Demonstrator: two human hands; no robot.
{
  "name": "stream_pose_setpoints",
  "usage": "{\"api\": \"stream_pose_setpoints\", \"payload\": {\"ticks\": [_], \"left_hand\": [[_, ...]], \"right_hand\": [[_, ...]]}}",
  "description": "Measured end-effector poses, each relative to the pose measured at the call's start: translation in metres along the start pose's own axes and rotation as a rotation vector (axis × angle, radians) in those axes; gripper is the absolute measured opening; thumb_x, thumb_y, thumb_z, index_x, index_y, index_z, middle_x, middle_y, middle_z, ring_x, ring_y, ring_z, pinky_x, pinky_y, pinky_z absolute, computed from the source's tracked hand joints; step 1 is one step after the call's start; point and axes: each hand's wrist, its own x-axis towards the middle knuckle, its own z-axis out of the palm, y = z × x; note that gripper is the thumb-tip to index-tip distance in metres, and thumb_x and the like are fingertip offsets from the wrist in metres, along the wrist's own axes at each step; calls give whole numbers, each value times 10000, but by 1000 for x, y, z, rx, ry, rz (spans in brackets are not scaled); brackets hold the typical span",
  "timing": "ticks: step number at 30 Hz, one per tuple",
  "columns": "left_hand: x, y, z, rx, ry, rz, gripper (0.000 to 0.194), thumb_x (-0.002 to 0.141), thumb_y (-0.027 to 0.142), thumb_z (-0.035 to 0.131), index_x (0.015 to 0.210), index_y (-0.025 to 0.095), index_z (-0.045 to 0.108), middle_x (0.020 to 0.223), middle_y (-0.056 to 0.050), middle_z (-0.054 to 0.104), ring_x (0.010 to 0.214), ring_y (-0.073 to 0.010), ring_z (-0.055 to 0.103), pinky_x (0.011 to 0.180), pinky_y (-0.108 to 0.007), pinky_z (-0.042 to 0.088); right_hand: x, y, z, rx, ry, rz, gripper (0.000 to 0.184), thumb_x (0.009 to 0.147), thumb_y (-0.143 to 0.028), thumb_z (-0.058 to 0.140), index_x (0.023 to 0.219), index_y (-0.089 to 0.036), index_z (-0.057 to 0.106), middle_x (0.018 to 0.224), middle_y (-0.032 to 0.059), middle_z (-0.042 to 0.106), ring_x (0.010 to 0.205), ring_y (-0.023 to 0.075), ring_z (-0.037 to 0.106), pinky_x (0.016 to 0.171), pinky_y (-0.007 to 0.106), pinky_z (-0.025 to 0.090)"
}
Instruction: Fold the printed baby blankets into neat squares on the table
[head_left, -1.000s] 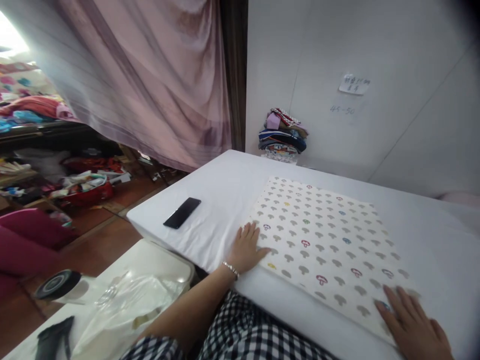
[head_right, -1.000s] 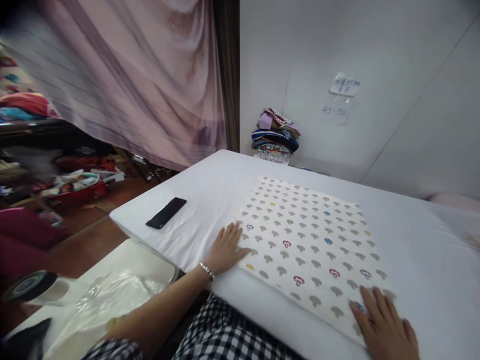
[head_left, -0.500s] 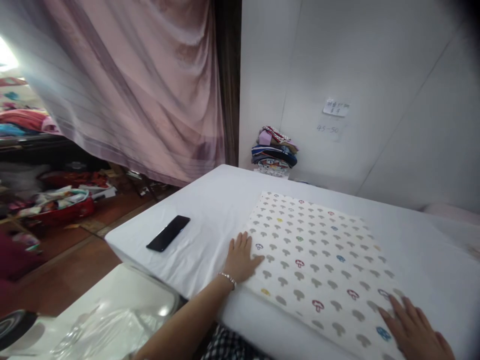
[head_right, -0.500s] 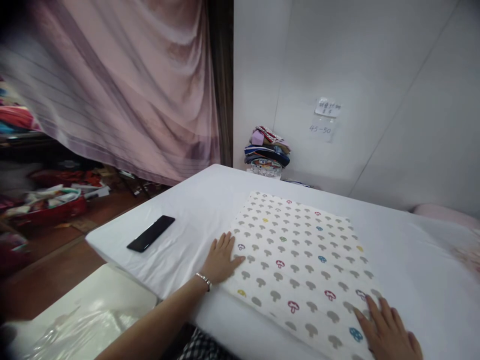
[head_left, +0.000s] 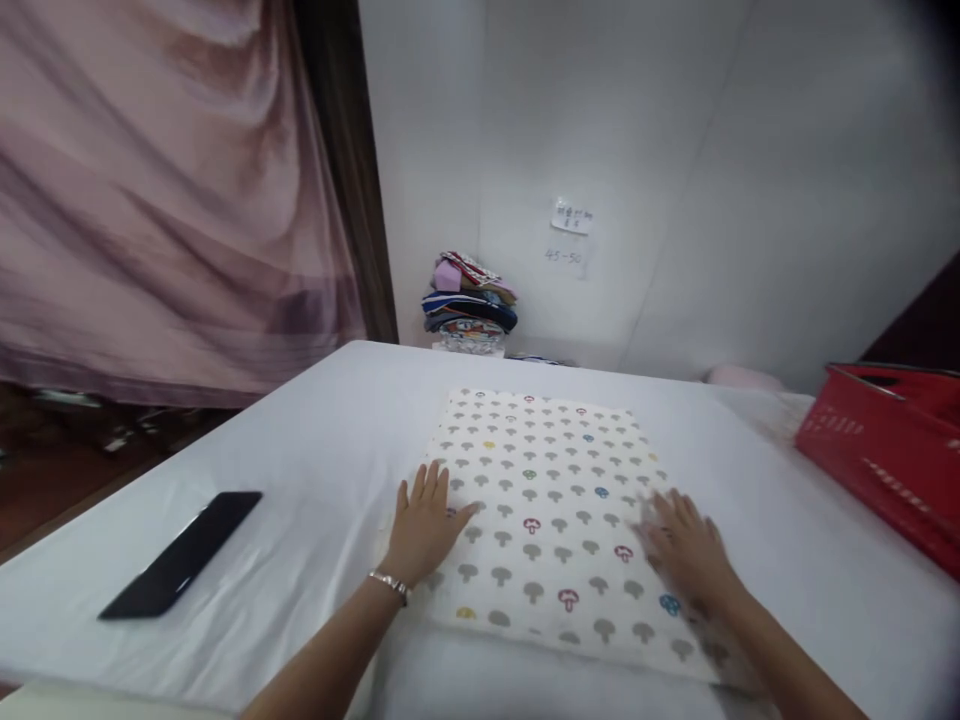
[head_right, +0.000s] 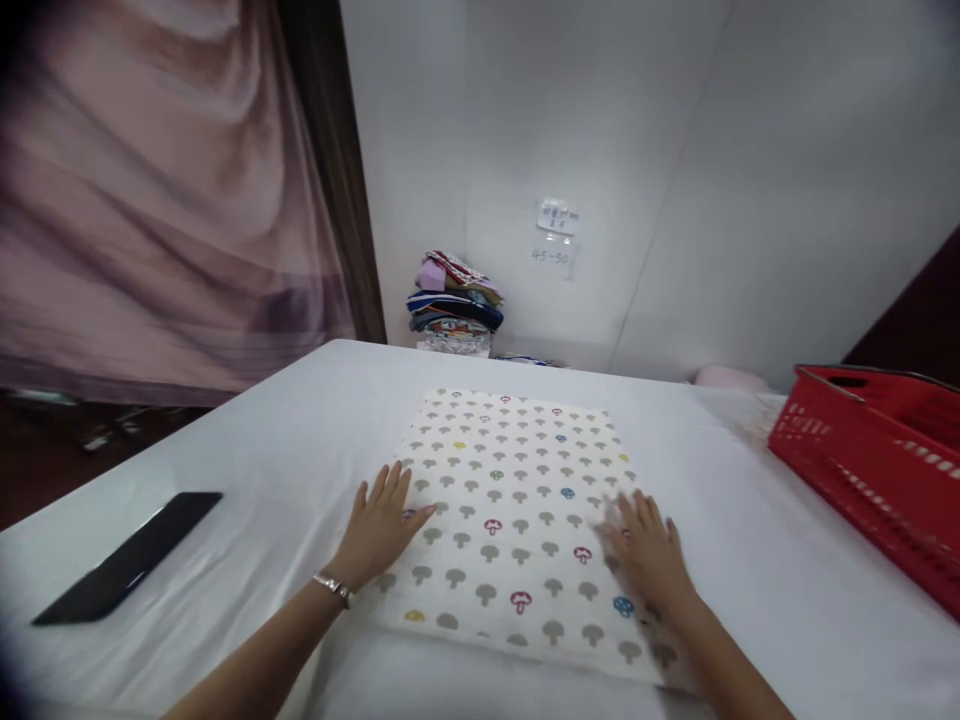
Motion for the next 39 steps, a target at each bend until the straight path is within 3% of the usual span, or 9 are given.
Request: {"api": "stream_pose_setpoints", "payload": {"ticks": [3, 8, 11, 15, 19, 23, 29, 34, 39], "left_hand": [[12, -3, 12, -4, -44, 15, 830, 798, 675, 260, 1355, 68, 367, 1458, -129, 241, 1351, -309, 174, 1083, -504, 147], [14, -15, 31, -34, -93, -2, 821, 801, 670, 247, 1378, 92, 330, 1471, -102, 218, 1359, -294, 150, 1079, -497, 171], [14, -16, 33, -38, -86, -10, 821, 796, 668, 264, 1375, 91, 337, 1468, -115, 221, 1359, -297, 150, 1077, -505, 175], [15, -15, 32, -17, -89, -23, 818, 790, 657, 283, 1369, 83, 346, 1457, -126, 251, 1355, -297, 169, 1075, -508, 183], [14, -17, 33, 25, -84, -8, 804, 791, 645, 279, 1370, 92, 348, 1453, -111, 263, 1354, -288, 180, 1075, -500, 188], [14, -18, 35, 52, -64, 2, 804, 791, 643, 270, 1376, 95, 337, 1455, -99, 260, 1351, -287, 189, 1074, -498, 198], [12, -25, 46, 65, 9, 46, 798, 775, 648, 285, 1349, 104, 393, 1444, -108, 294, 1347, -306, 195, 1065, -518, 216], [6, -40, 53, 67, 39, 228, 497, 842, 465, 305, 1243, 277, 531, 1421, -24, 360, 1358, -292, 163, 1052, -559, 224], [3, -49, 56, 59, 58, 300, 414, 844, 283, 326, 1154, 354, 591, 1392, 27, 403, 1376, -275, 59, 1046, -587, 218]], "right_hand": [[21, -16, -5, 41, -73, -23, 632, 880, -521, 212, 1408, -180, 274, 1491, 80, 168, 1366, 242, 109, 1077, 468, 149], [30, -10, 5, 115, -164, 4, 651, 876, -547, 202, 1418, -190, 251, 1494, 63, 155, 1368, 231, 94, 1085, 451, 130], [45, -9, -2, 132, -170, 24, 665, 877, -562, 183, 1417, -181, 256, 1496, 73, 143, 1370, 229, 88, 1087, 457, 117], [87, -12, -12, 120, -126, -2, 690, 879, -560, 186, 1422, -137, 232, 1499, 78, 118, 1373, 217, 63, 1098, 430, 85], [122, -5, -2, 163, -181, 46, 700, 871, -572, 185, 1426, -146, 217, 1498, 63, 130, 1371, 222, 77, 1094, 438, 116], [133, 2, 7, 181, -219, 74, 710, 864, -582, 178, 1426, -149, 214, 1501, 57, 114, 1371, 228, 77, 1088, 452, 126], [177, -25, -4, 150, -191, 24, 717, 877, -570, 149, 1436, -121, 159, 1505, 80, 72, 1374, 215, 16, 1094, 438, 62], [235, -55, 4, 172, -204, -34, 725, 870, -587, 170, 1429, -126, 190, 1505, 77, 83, 1373, 217, 28, 1091, 419, 54], [257, -58, 13, 183, -237, -36, 750, 858, -614, 154, 1428, -129, 193, 1504, 76, 83, 1370, 236, 48, 1081, 453, 67]]}}
